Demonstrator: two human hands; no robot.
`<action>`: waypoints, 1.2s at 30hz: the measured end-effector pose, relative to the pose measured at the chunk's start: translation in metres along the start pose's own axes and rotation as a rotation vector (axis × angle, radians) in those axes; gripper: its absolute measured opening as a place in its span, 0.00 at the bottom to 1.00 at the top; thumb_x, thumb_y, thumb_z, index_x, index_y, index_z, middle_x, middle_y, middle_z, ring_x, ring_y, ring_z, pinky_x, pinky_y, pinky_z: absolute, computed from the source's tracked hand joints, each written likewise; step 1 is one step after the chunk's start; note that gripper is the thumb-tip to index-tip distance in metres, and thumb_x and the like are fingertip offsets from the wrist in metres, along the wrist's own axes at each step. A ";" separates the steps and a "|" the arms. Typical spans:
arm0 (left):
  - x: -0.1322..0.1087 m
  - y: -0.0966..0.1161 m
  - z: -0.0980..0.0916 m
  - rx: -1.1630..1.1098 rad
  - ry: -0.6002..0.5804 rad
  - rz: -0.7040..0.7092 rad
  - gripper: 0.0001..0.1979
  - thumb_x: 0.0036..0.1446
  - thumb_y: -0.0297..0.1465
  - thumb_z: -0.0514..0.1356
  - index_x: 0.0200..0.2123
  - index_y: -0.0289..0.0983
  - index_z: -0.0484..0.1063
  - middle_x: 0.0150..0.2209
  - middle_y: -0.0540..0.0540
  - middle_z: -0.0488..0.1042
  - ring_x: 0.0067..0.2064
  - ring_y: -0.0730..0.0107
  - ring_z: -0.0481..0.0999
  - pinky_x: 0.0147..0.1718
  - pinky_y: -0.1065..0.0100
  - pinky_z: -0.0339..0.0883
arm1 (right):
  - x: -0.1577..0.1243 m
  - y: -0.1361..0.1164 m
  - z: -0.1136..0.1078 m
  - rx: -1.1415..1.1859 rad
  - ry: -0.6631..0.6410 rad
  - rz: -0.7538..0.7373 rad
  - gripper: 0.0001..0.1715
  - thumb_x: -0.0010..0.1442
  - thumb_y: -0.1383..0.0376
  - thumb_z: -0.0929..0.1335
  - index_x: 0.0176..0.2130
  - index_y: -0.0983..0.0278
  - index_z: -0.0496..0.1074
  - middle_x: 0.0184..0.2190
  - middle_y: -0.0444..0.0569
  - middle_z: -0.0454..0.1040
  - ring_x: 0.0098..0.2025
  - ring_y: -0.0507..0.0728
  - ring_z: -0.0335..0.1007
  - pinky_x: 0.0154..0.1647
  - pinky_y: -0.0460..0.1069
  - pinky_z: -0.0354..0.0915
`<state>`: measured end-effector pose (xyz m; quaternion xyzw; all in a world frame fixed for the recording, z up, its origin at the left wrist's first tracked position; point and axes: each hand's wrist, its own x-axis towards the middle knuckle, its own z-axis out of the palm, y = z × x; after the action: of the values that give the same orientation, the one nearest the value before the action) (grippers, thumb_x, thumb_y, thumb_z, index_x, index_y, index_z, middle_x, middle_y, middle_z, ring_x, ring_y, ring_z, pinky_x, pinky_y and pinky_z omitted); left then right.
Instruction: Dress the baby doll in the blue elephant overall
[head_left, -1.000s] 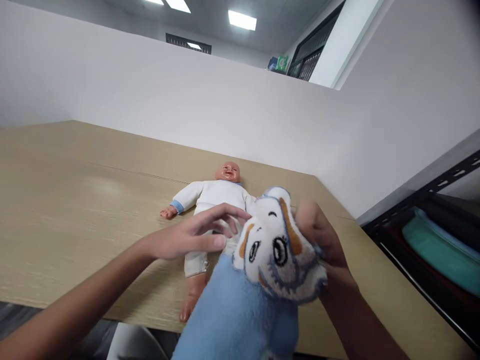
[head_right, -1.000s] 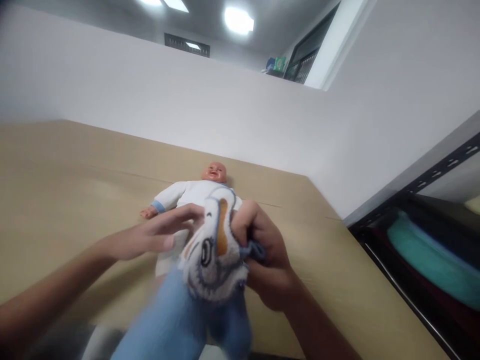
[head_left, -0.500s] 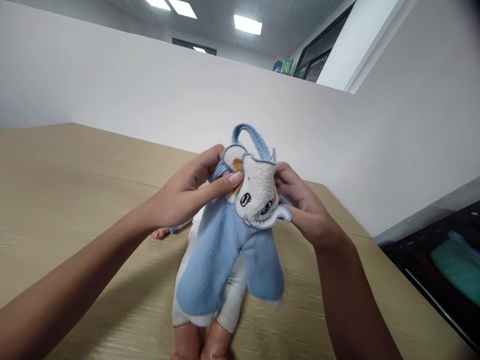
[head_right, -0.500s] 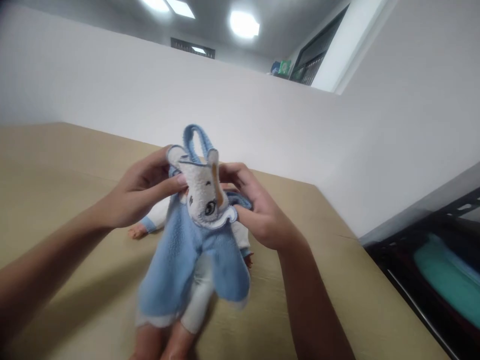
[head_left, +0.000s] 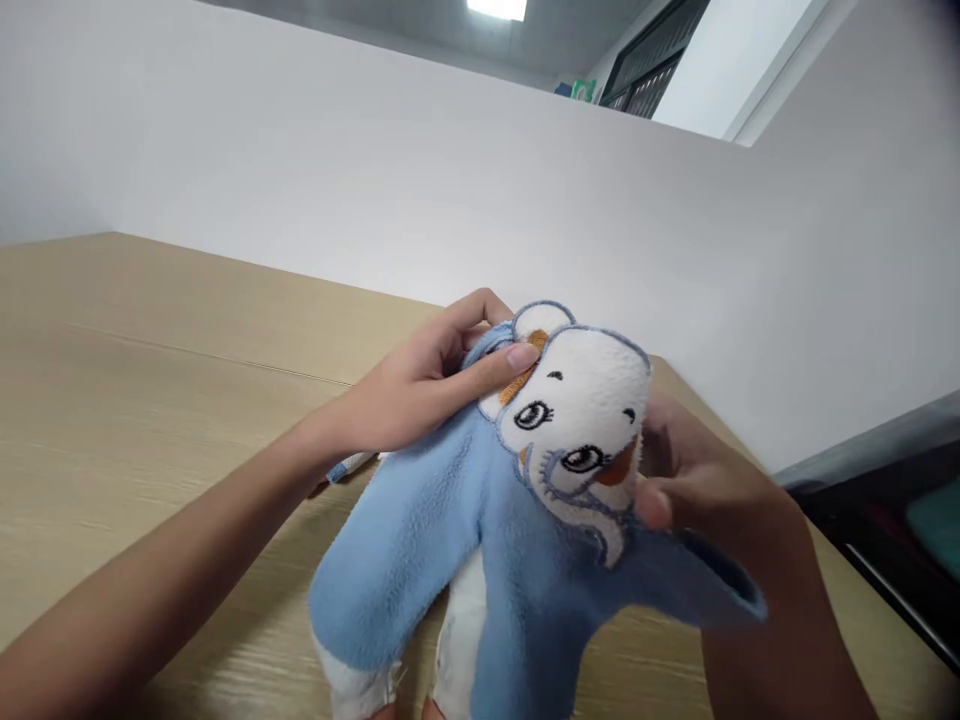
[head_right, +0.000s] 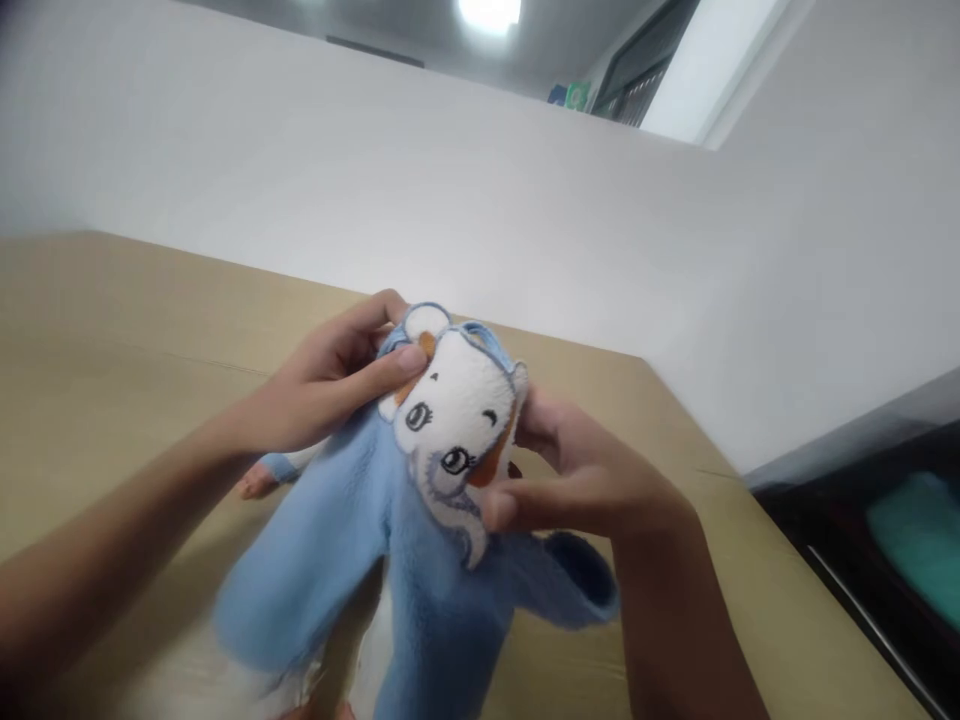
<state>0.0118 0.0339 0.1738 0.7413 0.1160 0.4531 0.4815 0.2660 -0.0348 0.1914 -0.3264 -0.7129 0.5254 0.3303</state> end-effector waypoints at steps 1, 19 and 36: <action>-0.001 0.000 -0.002 0.004 -0.010 0.006 0.11 0.75 0.39 0.64 0.41 0.40 0.69 0.32 0.51 0.68 0.33 0.72 0.68 0.31 0.70 0.64 | 0.002 0.001 0.003 0.030 0.034 0.030 0.35 0.59 0.49 0.82 0.59 0.60 0.79 0.54 0.55 0.84 0.58 0.68 0.81 0.58 0.57 0.77; -0.009 0.024 -0.060 0.364 -0.407 -0.221 0.18 0.67 0.40 0.70 0.30 0.36 0.72 0.25 0.55 0.64 0.27 0.77 0.62 0.23 0.73 0.55 | 0.014 0.015 -0.011 -0.225 0.229 -0.066 0.18 0.61 0.56 0.82 0.43 0.56 0.74 0.32 0.42 0.76 0.30 0.55 0.70 0.28 0.47 0.64; -0.007 0.023 -0.057 0.313 -0.574 -0.125 0.08 0.68 0.33 0.70 0.39 0.34 0.76 0.31 0.52 0.74 0.32 0.74 0.72 0.30 0.75 0.67 | 0.016 0.034 -0.009 -0.327 0.090 -0.063 0.29 0.50 0.64 0.86 0.50 0.52 0.83 0.45 0.42 0.85 0.46 0.63 0.82 0.45 0.53 0.77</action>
<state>-0.0433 0.0526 0.1959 0.8951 0.0894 0.1721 0.4015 0.2679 -0.0088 0.1626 -0.3762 -0.7834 0.3767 0.3207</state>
